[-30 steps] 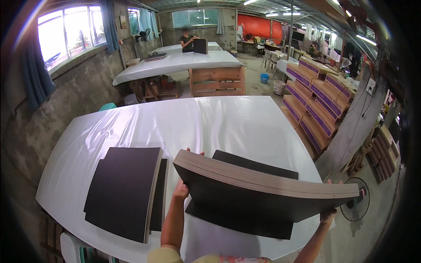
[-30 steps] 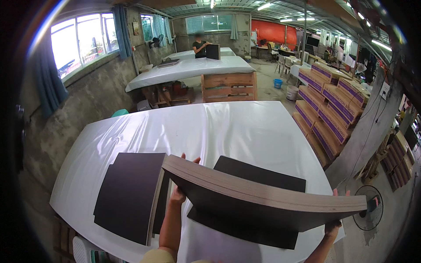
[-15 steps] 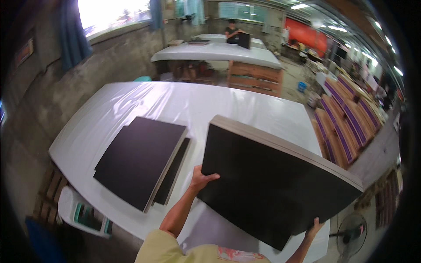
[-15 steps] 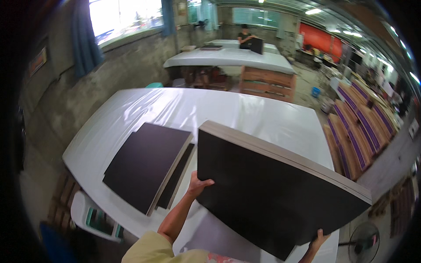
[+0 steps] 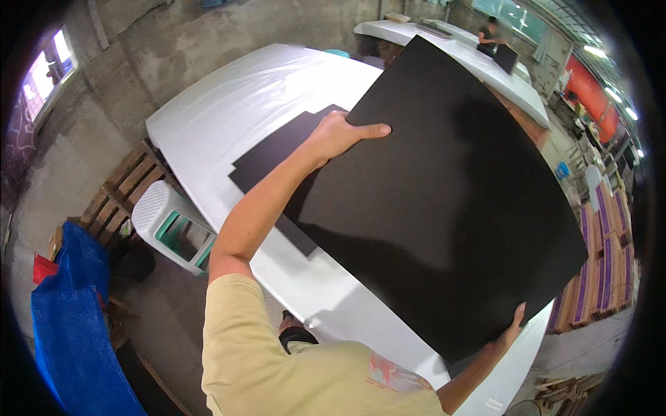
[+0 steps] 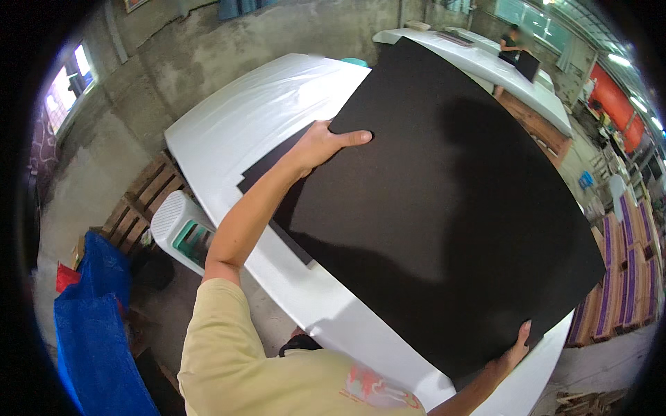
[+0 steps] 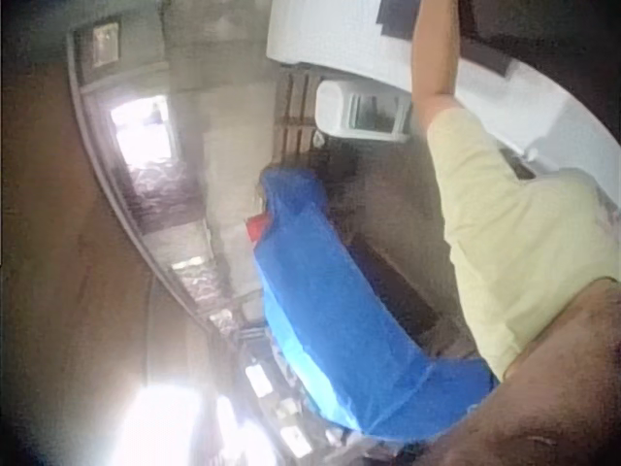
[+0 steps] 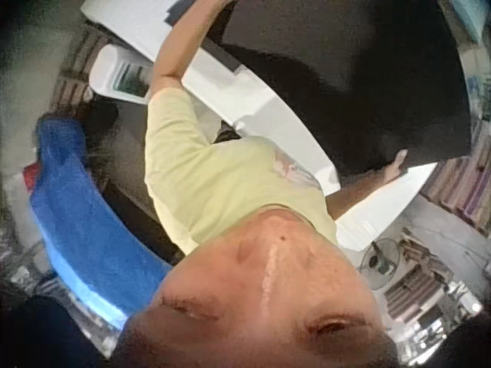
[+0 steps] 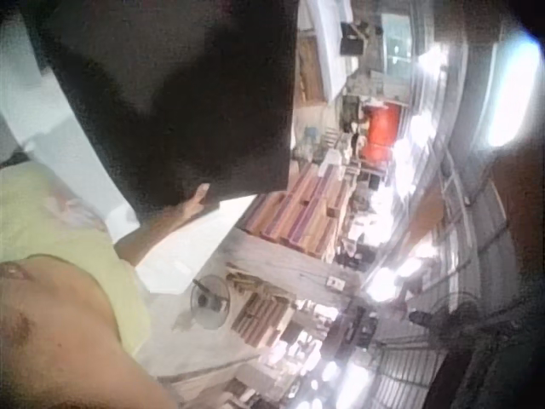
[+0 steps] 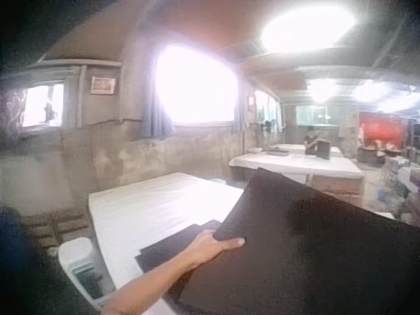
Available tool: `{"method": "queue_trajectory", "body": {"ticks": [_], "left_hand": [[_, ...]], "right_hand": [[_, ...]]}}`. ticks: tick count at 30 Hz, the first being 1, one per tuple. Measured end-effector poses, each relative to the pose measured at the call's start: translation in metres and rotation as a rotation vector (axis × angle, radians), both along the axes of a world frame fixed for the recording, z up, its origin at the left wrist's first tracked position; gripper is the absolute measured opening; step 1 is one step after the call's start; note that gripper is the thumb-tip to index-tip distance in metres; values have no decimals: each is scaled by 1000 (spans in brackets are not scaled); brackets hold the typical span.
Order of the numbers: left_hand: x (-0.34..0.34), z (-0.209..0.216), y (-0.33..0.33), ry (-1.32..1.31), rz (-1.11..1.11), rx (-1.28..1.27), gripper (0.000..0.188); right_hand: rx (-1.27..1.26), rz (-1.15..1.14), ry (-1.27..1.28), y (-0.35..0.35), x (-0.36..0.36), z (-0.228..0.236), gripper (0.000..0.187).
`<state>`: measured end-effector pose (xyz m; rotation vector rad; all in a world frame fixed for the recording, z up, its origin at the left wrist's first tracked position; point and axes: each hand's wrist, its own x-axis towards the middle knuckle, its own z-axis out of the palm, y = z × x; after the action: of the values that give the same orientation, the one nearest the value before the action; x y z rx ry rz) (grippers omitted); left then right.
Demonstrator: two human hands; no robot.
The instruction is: The person flips through a stack of black boards to check them one by one, moves two of the boards onto a nearby pallet, and then returns to continue flipping through the main stack.
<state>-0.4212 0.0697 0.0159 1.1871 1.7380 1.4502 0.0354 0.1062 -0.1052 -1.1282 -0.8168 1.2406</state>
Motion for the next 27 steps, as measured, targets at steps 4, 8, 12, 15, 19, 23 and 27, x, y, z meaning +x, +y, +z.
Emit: {"method": "queue_trajectory", "body": {"ticks": [4,8,12,15,19,23,27], "left_hand": [[-104,-17,-17,132,207,-182,72],[-205,-38,-26,12,90,-235,76],[-304,-84,-18,-49,120,-387,69],[-347,-105,-14,-107,83,-428,72],[-387,-136,-3,-134,102,-489,73],[-407,-159,21,-171,105,-640,72],[-406,-195,37,-207,60,-649,76]], "right_hand": [[-126,45,7,-7,-96,-3,63],[-116,97,-28,-18,-197,-1,55],[-133,233,-9,-9,-273,-10,51],[-200,200,-158,-1,-320,-17,53],[-285,255,-172,23,-356,-36,55],[-382,271,-201,39,-385,-45,55],[-497,275,-192,59,-372,-85,60]]}}
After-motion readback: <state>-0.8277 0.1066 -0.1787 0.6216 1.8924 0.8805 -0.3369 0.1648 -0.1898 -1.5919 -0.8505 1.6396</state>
